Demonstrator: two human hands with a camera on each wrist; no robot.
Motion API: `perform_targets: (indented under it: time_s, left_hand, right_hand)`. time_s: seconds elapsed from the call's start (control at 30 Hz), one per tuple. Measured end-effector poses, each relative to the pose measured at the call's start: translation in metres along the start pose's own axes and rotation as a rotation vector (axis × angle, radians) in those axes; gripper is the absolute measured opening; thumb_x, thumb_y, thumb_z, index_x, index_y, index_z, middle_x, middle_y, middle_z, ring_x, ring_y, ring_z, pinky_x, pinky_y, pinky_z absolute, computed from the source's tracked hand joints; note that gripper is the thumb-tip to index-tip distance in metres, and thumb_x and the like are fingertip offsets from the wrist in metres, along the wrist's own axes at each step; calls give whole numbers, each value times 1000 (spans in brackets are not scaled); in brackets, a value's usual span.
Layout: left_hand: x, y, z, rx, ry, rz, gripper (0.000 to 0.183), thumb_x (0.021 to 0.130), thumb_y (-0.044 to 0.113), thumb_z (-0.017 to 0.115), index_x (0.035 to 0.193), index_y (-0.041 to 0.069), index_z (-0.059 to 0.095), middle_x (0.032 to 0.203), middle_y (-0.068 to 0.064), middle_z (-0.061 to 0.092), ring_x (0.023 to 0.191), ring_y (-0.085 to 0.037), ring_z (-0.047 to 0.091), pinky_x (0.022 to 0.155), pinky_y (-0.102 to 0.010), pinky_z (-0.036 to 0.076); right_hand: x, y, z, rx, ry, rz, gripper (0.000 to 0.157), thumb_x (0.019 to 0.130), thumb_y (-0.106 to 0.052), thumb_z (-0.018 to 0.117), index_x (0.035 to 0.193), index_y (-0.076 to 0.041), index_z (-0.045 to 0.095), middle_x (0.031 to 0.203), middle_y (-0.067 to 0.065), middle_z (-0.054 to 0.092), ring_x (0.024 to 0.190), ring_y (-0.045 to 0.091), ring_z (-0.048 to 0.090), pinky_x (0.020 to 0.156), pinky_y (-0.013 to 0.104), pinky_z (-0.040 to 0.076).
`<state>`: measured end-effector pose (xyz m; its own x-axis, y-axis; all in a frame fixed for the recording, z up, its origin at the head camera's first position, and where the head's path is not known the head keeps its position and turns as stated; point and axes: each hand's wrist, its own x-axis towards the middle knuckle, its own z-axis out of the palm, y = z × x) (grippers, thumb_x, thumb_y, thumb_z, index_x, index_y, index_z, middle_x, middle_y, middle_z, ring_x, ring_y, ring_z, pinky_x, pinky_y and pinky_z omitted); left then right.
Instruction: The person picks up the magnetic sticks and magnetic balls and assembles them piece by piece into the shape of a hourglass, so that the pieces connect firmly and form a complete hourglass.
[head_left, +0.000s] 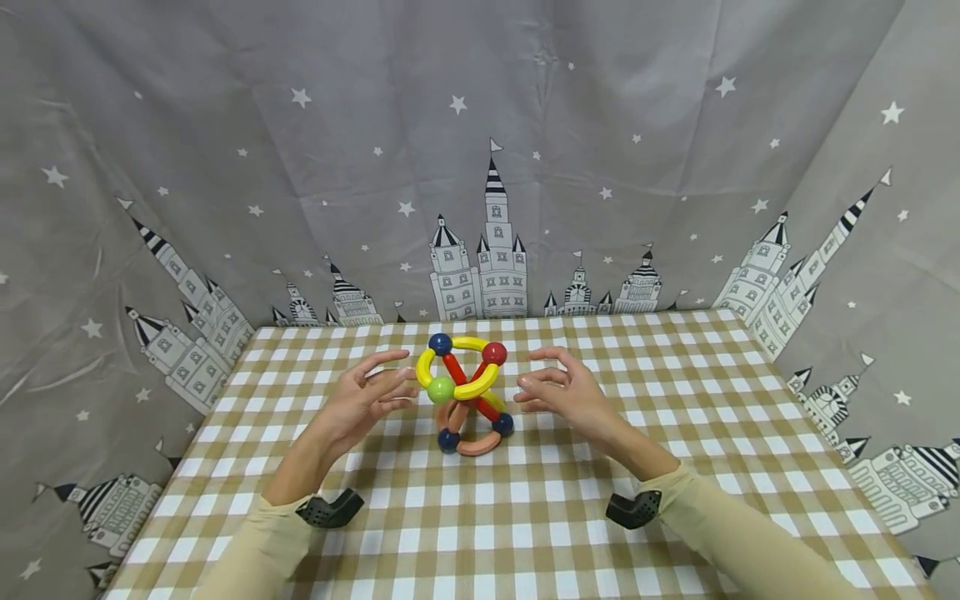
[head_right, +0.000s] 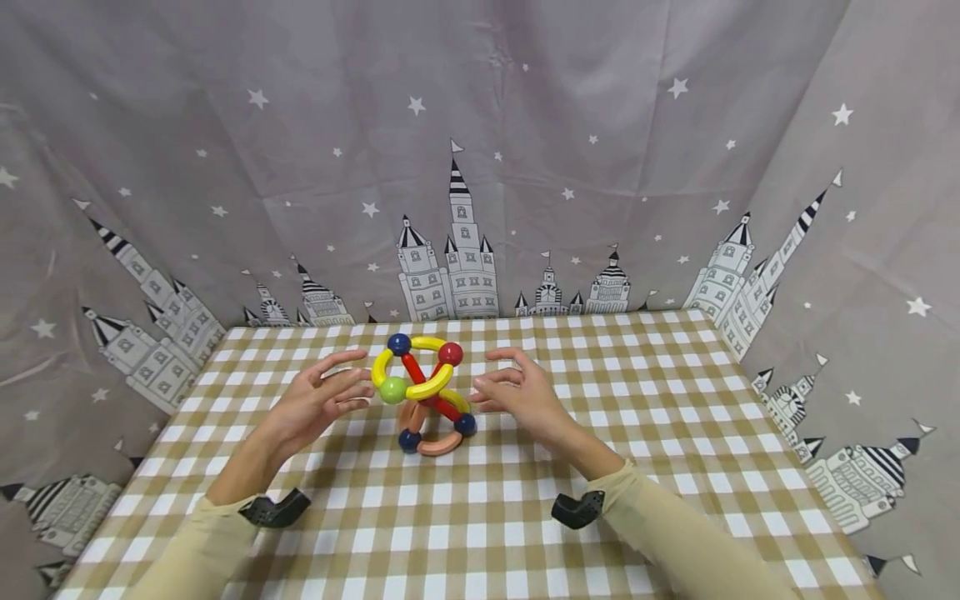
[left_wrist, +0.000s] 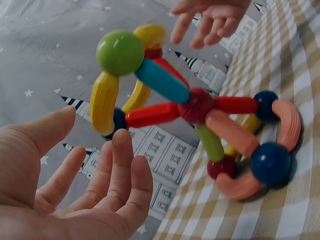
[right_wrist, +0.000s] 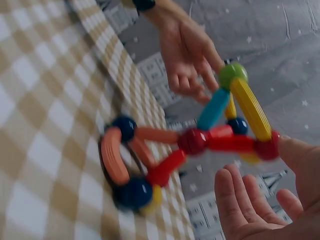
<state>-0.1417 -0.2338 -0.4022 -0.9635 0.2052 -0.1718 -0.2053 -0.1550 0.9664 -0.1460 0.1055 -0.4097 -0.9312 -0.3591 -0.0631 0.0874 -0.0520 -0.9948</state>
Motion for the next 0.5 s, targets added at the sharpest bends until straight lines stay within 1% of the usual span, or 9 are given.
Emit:
perform_targets:
  time_s: [0.1, 0.2, 0.33, 0.5]
  left_hand:
    - [0, 0, -6, 19, -9, 20, 39, 105, 17, 62, 141, 9, 50, 115, -5, 72, 104, -27, 71, 92, -39, 56]
    - [0, 0, -10, 32, -9, 29, 39, 104, 17, 63, 140, 9, 51, 114, -5, 71, 106, -29, 70, 90, -37, 57]
    - [-1, 1, -14, 42, -12, 39, 39, 104, 19, 63, 140, 9, 51, 111, -4, 71, 104, -27, 70, 88, -35, 57]
    - [1, -1, -17, 65, -15, 64, 41, 105, 18, 62, 142, 6, 50, 111, -5, 72, 99, -23, 71, 88, -36, 57]
  right_hand:
    - [-2, -2, -15, -53, 22, -20, 53, 100, -17, 70, 143, -7, 42, 121, 26, 66, 103, 36, 72, 91, 51, 56]
    - [-4, -4, -29, -61, 41, -44, 52, 100, -15, 69, 143, -5, 41, 120, 28, 65, 103, 37, 72, 91, 54, 56]
    - [-6, -5, -44, -74, 54, -81, 53, 100, -15, 69, 143, -4, 41, 121, 28, 65, 103, 36, 72, 91, 53, 56]
    - [-8, -8, -58, -115, 60, -120, 54, 100, -14, 69, 145, -4, 42, 124, 26, 63, 105, 32, 72, 89, 49, 57]
